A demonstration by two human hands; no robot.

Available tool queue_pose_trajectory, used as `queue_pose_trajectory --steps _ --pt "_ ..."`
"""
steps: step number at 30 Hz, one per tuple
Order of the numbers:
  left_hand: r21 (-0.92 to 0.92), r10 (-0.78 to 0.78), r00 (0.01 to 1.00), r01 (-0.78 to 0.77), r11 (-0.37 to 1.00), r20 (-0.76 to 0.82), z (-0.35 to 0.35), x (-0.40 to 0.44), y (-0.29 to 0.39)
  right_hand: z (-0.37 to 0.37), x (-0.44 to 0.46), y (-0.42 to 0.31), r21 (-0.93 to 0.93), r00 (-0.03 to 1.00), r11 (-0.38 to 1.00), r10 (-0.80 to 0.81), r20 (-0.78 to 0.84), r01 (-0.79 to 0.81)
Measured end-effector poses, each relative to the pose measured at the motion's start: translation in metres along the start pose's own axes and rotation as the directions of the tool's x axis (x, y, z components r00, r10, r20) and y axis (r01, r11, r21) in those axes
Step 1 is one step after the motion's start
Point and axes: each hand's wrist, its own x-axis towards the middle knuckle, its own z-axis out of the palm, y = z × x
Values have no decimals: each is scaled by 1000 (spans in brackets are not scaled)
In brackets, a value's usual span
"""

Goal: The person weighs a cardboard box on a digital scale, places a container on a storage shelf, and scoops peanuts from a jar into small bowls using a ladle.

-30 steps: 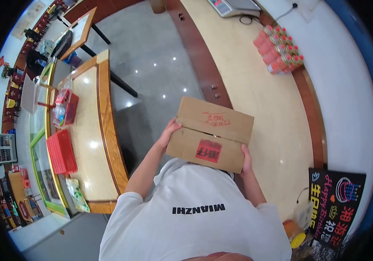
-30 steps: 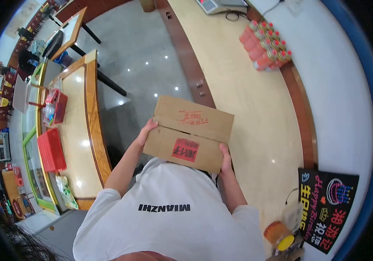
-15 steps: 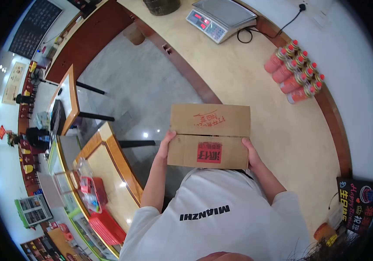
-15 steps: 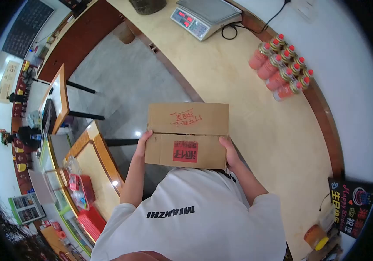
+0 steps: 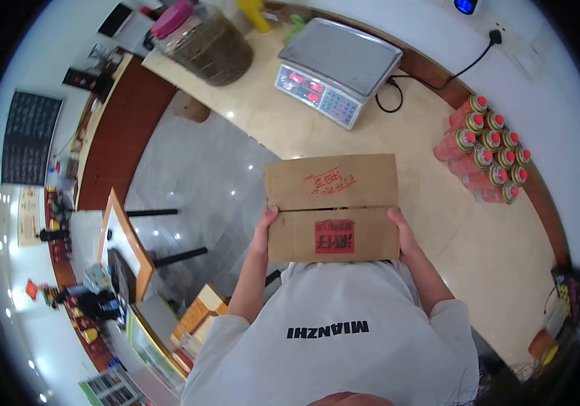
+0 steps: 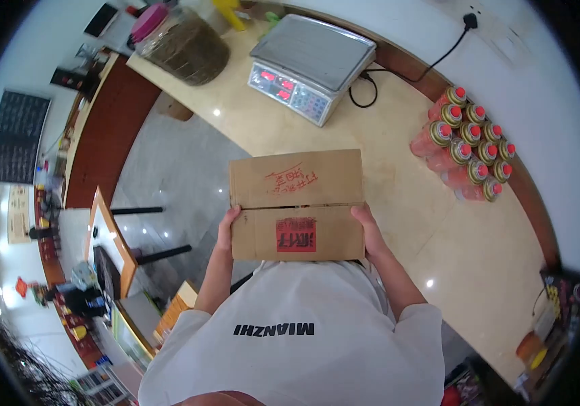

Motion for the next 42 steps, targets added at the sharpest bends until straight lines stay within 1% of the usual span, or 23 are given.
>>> queue_pose_trajectory --steps 2,4,5,6,7,8,9,10,13,14,16,17,18,20,24,26,27,29,31,33,36,38,42 --pt "53 -46 996 42 998 76 7 27 25 6 3 -1 51 998 997 -51 -46 53" --pt "113 -5 993 -9 994 119 15 63 59 28 14 -11 108 988 986 -118 -97 129" --pt "142 -26 988 4 990 154 18 78 79 42 14 -19 96 971 969 -222 -84 230" --pt "142 -75 974 45 989 212 24 92 102 55 16 -24 77 942 940 -327 -73 332" --pt "144 -121 954 84 986 273 31 107 125 67 24 -26 87 927 926 -359 -110 369" --pt "173 -139 939 87 981 316 40 122 146 80 32 -29 60 893 897 -426 -146 438" --pt "186 -113 940 55 981 321 49 135 166 93 40 -32 30 854 865 -488 -178 501" --pt "192 -83 942 20 981 325 57 149 188 108 51 -36 29 832 847 -515 -207 531" --pt "237 -101 898 -3 971 427 80 199 251 151 84 -58 34 755 781 -590 -287 623" --pt "240 -112 887 1 971 449 85 219 267 165 94 -69 40 738 769 -596 -318 638" --pt "322 -198 839 28 946 507 96 255 293 182 112 -83 45 719 760 -591 -366 648" --pt "327 -244 811 69 942 531 103 270 304 186 124 -92 73 714 747 -595 -370 661" --pt "327 -253 803 78 942 539 109 282 311 190 133 -98 99 709 734 -599 -372 672" --pt "368 -266 798 59 928 541 124 306 325 201 147 -114 76 685 723 -610 -398 687" --pt "354 -267 764 54 934 588 147 338 341 208 172 -140 24 640 710 -618 -457 703" --pt "368 -233 811 24 930 536 162 350 350 206 185 -156 38 648 723 -594 -477 690" --pt "366 -243 812 40 930 530 165 361 352 204 191 -164 53 652 726 -579 -490 685" --pt "380 -337 753 125 917 565 174 386 358 200 202 -180 47 653 737 -565 -503 674" --pt "374 -327 746 113 921 580 187 404 359 194 211 -196 42 652 741 -561 -511 671" --pt "373 -318 739 97 923 594 197 416 364 188 220 -209 70 708 773 -537 -458 631" --pt "368 -327 709 102 924 625 213 424 372 183 232 -222 113 729 786 -497 -471 608" --pt "364 -331 674 98 926 661 219 431 374 179 238 -230 114 724 784 -494 -481 611" --pt "342 -323 689 116 933 649 225 449 365 168 250 -238 126 730 795 -465 -501 593"
